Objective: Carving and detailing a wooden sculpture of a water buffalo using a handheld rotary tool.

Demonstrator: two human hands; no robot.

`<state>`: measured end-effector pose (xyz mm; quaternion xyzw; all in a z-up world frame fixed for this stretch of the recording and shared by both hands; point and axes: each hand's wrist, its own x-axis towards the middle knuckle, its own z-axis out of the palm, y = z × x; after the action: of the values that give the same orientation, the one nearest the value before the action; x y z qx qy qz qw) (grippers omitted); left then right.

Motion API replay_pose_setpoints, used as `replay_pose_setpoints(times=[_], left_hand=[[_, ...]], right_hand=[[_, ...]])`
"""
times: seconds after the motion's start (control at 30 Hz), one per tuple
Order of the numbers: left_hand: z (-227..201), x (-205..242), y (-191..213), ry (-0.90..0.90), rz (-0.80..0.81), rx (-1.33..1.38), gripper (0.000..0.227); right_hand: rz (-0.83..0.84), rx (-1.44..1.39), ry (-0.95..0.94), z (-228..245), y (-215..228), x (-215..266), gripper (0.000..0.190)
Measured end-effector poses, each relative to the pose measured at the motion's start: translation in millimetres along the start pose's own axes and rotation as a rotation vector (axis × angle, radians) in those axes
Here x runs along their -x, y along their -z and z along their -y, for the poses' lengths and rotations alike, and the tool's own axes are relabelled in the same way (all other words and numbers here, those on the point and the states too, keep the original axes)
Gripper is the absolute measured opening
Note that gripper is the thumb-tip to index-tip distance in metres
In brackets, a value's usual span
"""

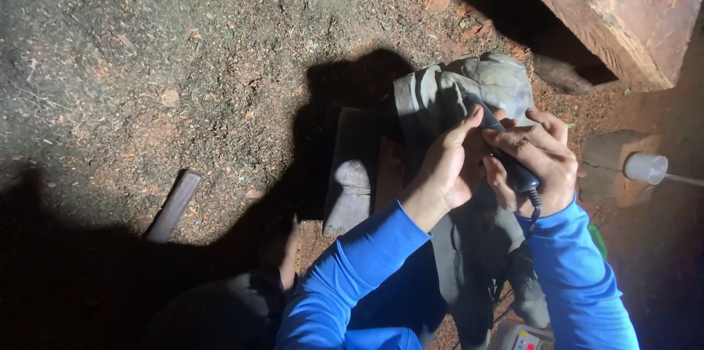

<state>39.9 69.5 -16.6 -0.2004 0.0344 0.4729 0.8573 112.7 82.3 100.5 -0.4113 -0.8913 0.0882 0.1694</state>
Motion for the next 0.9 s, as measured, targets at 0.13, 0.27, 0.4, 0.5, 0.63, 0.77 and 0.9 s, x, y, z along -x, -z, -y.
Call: replay_pose_setpoints(times=[0.13, 0.27, 0.4, 0.5, 0.63, 0.77, 0.9], left_hand=[[-9, 5, -2, -0.001, 0.162, 0.14, 0.041], [-12, 5, -5, 0.007, 0.099, 0.127, 0.043], [-13, 4, -4, 0.006, 0.071, 0.109, 0.047], [-14, 5, -4, 0.01, 0.075, 0.124, 0.046], [-12, 7, -1, 0.035, 0.101, 0.109, 0.04], [-15, 5, -3, 0.062, 0.079, 0.145, 0.04], [-13, 2, 3, 0.02, 0.077, 0.146, 0.043]], right_hand=[[0.115, 0.055, -0.054, 4, 4, -1, 0.034], [0.137, 0.067, -0.053, 0, 4, -1, 0.034], [0.153, 0.063, -0.055, 3, 3, -6, 0.034], [0.143, 0.081, -0.061, 5, 4, -7, 0.034], [0.161, 0.121, -0.068, 8, 6, -4, 0.035], [0.169, 0.141, -0.077, 6, 3, -5, 0.039], [0.176, 0.161, -0.063, 6, 3, -5, 0.038]])
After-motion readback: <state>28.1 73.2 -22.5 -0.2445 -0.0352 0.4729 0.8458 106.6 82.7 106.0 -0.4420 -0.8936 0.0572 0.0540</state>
